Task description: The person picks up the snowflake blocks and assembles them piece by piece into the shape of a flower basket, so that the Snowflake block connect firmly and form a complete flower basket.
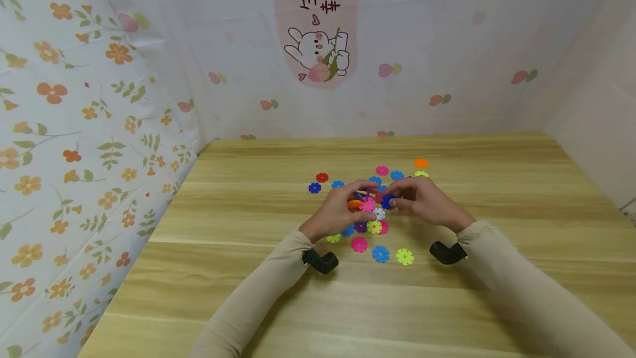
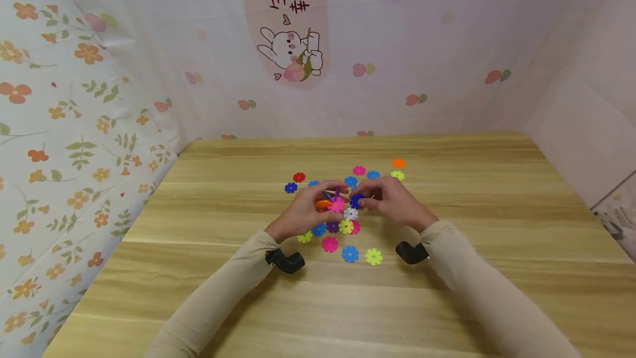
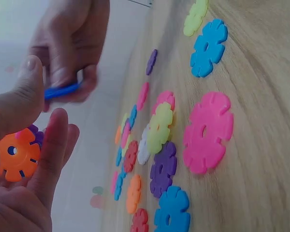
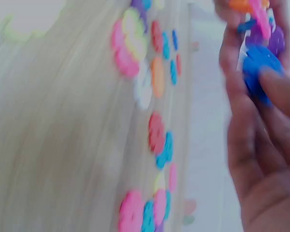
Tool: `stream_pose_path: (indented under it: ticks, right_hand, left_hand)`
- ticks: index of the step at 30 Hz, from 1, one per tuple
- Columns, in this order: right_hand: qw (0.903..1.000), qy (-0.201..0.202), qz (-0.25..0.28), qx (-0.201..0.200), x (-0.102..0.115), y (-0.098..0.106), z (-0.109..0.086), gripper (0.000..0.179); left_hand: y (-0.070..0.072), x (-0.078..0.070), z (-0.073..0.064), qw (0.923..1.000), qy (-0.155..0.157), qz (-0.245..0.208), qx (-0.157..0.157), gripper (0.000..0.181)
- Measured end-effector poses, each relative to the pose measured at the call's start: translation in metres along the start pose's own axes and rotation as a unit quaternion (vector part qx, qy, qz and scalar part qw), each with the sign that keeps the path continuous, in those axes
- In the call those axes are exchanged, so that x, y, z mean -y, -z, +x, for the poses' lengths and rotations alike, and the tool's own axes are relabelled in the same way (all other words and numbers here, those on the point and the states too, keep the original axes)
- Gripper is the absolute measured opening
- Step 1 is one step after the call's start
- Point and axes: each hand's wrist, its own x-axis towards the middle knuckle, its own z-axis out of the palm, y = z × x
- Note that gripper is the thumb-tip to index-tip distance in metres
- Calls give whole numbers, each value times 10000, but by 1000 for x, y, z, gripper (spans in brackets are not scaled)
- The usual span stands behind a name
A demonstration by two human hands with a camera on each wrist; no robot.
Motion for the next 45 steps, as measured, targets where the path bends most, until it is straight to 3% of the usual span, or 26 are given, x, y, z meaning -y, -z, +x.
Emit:
stream_pose_path:
  ticks: [6, 19, 26, 31, 35, 40, 45]
  right_hand:
    - [9978, 26, 141, -651, 9, -9, 7, 14]
    - [9895, 576, 548, -1210, 13, -15, 5, 15]
    - [9882, 497, 539, -1347, 18, -20, 7, 17]
    - [9858, 404, 450, -1569, 20, -27, 7, 21]
    - [9904, 260, -19, -1358, 20, -29, 8, 21]
    - [9903, 171, -928, -1023, 17, -24, 9, 23]
    - [9852, 314, -1682, -41, 9, -25, 6, 14]
  left_hand:
    - [-1, -3, 3, 10000, 21, 40, 45, 61]
    - [-1, -6, 5, 9995, 131, 7, 285, 65]
    - [-3, -8, 5, 9983, 287, -233, 456, 65]
    - [-3, -7, 5, 9986, 70, -324, 402, 64]
    - [1, 0, 2, 9994, -18, 106, 339, 63]
    - [7, 5, -2, 9989, 125, 449, -90, 58]
    - [7, 5, -3, 9983, 348, 367, -276, 49]
